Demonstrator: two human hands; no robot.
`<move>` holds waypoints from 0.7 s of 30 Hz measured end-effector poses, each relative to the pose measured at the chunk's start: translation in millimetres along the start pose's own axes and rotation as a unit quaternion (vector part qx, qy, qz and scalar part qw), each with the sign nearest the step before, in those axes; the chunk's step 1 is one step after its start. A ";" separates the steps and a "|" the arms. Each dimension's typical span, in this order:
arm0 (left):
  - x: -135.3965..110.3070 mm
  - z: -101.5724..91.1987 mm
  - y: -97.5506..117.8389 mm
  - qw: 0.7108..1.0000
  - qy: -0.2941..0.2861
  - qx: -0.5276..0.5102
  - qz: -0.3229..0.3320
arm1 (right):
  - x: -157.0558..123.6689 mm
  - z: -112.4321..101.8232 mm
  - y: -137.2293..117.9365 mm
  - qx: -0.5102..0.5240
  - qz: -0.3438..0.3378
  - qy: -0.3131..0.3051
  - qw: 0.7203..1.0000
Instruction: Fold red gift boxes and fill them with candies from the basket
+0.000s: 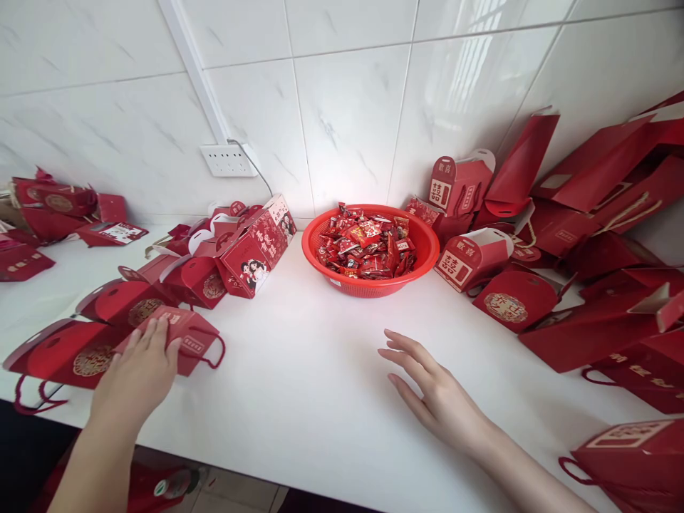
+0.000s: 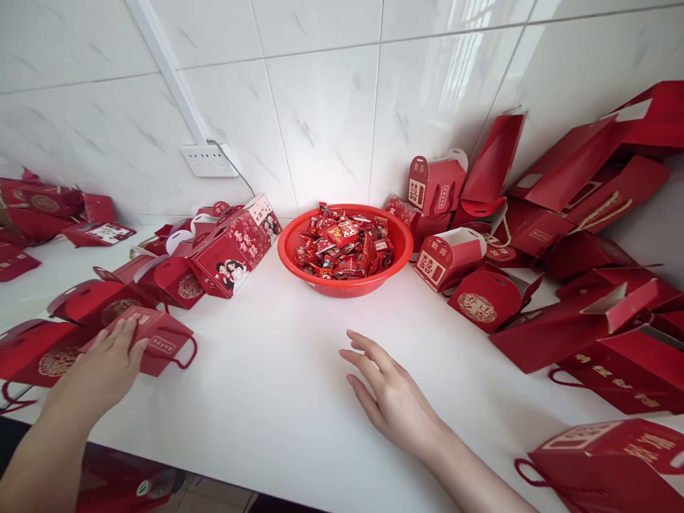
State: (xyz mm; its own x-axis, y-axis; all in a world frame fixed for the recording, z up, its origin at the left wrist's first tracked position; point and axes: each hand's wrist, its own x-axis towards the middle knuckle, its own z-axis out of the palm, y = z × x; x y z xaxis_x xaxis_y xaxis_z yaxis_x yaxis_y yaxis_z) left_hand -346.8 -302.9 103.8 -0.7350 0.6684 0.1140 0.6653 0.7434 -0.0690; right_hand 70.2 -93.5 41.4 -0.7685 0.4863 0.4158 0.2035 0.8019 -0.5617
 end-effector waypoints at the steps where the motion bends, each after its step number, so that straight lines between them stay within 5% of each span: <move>1: 5.8 -0.2 -6.4 1.000 -0.003 -0.002 -0.002 | 0.3 0.2 0.6 -0.001 0.001 -0.002 1.000; 6: 25.6 -3.1 -11.2 1.000 0.005 -0.013 0.000 | 1.6 1.5 5.4 -0.002 0.014 -0.011 1.000; 13: 28.0 5.2 25.4 0.983 0.180 -0.002 0.015 | 2.6 5.6 9.2 -0.001 0.019 -0.025 0.999; 21: 47.2 13.6 25.6 0.977 0.206 -0.049 0.002 | 4.8 0.3 8.1 -0.007 0.017 -0.028 0.999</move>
State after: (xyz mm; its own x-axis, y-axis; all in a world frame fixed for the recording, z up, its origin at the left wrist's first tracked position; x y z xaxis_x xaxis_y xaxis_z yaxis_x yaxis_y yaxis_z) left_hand -366.2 -252.0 93.9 -0.6308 0.5888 0.5054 0.6923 0.7212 0.0237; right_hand 68.0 -84.8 38.6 -0.7942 0.4925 0.3558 0.2376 0.7907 -0.5641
